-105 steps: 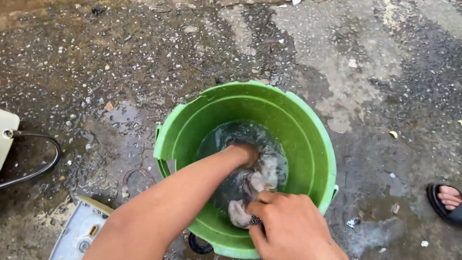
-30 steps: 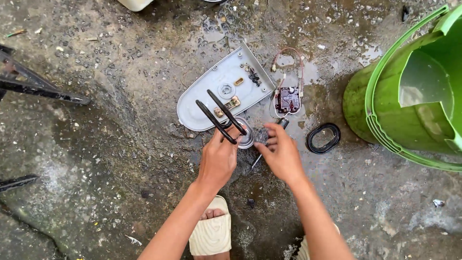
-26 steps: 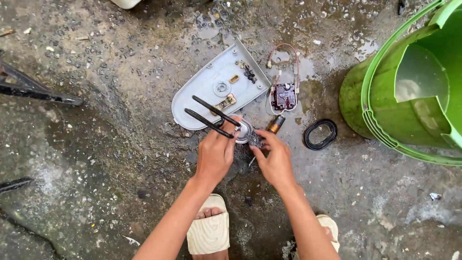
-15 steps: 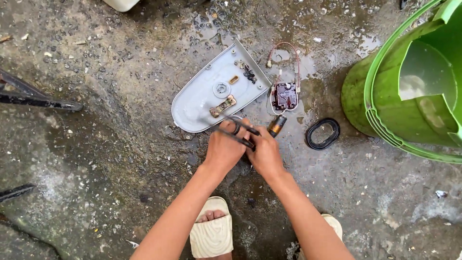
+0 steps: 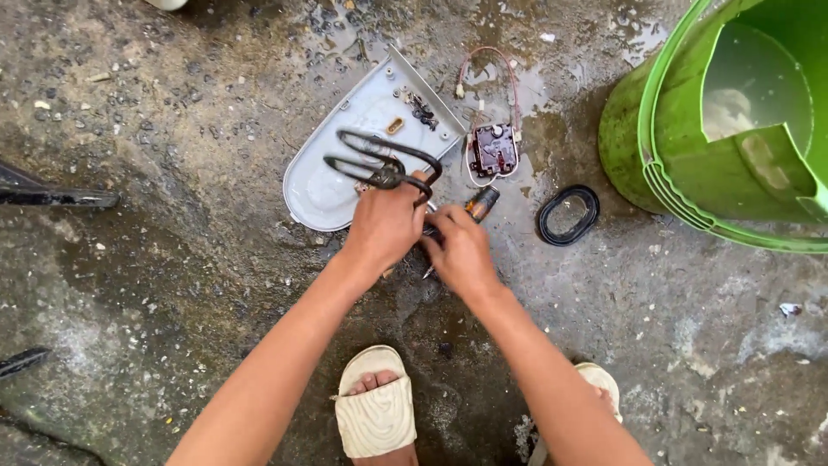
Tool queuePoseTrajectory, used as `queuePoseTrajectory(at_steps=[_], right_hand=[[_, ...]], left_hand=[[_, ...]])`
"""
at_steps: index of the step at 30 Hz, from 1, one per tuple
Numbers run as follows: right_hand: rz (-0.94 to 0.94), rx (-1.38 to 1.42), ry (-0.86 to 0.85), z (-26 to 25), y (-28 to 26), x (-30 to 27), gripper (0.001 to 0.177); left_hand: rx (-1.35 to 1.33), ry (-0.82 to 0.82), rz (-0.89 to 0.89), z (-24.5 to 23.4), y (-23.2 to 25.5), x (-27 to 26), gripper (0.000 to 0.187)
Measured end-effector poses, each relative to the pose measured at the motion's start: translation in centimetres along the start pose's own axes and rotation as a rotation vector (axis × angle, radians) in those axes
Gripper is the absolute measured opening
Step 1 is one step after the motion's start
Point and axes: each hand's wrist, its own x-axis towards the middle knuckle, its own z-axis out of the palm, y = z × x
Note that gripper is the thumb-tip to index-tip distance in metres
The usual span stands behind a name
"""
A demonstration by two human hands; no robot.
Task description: Cleaning the internal components of a water heater, including the heating element and gasket, using water and a scrubbing pad.
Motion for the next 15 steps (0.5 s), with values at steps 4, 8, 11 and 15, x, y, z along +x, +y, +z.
queuePoseTrajectory(at_steps=[4, 8, 11, 15], right_hand=[[-0.020, -0.018, 0.065, 0.6, 2.1, 0.6, 0.019], [-0.172, -0.004, 0.021, -0.7, 0.4, 0.8, 0.011], [-0.160, 0.057, 0.014, -1.5, -0.7, 1.1, 0.011], [0.066, 0.068, -0.009, -2.2, 0.5, 1.7, 0.013]], left_hand=[[-0.063, -0.022, -0.109, -0.6, -0.3, 0.9, 0.036], [-0.102, -0.010, -0.094, -2.0, 0.0, 0.9, 0.040], [-0.150, -0.001, -0.120, -2.1, -0.2, 0.5, 0.040], [-0.161, 0.017, -0.116, -2.4, 0.7, 0.3, 0.041]])
